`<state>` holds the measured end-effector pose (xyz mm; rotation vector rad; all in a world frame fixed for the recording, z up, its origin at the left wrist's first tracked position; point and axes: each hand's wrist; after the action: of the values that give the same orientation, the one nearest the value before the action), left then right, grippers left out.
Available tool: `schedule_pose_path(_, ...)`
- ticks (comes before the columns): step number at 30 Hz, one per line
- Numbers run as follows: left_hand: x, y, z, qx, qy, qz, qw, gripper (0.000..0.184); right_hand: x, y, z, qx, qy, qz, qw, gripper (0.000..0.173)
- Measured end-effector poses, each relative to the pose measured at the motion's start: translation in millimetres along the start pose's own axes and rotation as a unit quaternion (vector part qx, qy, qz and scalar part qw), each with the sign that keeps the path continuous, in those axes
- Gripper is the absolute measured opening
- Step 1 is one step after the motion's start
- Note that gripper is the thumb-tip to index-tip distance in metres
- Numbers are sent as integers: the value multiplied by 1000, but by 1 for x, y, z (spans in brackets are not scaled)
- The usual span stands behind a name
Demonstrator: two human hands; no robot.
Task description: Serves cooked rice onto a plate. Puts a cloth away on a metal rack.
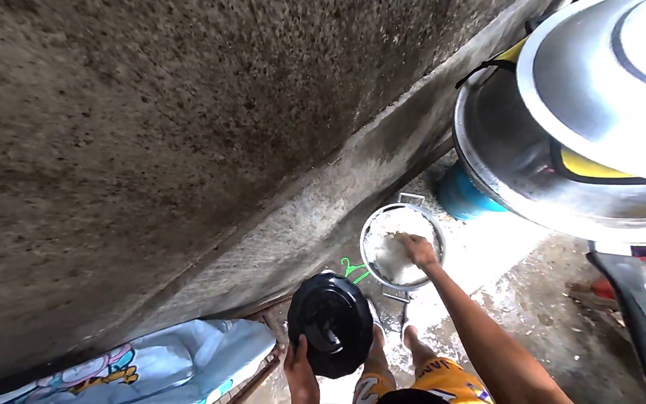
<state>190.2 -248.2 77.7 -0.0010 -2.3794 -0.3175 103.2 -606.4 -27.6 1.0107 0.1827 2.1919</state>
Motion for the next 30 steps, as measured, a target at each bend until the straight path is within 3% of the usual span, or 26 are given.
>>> schedule_pose_path(5, -26, -15, 9, 32, -15, -40, 999, 33, 9, 15, -5, 51, 32, -2, 998, 46)
schedule_pose_path(9, -32, -27, -22, 50, -65, -35, 996, 35, 19, 26, -20, 63, 60, -11, 996, 40)
schedule_pose_path(13, -23, -50, -52, 87, -53, 27, 994, 35, 37, 36, -25, 82, 81, -21, 993, 38)
schedule_pose_path(19, -24, -129, -37, 47, -18, 94, 994, 43, 72, 57, -7, 50, 156, -68, 984, 38)
schedule_pose_path(24, -15, -193, -34, 133, 48, 171, 975, 40, 108, 54, 18, 174, 218, -87, 956, 43)
schedule_pose_path(30, -17, -209, -28, 217, 95, 204, 950, 40, 120, 27, 0, 196, 280, -137, 930, 34)
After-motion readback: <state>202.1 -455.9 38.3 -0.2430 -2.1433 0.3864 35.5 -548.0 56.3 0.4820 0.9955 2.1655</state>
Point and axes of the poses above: each hand's wrist, its own x-axis away from the middle knuckle, its own y-axis out of the back of the hand, z = x × y, and after that the axes turned 10 degrees about y, right-handed
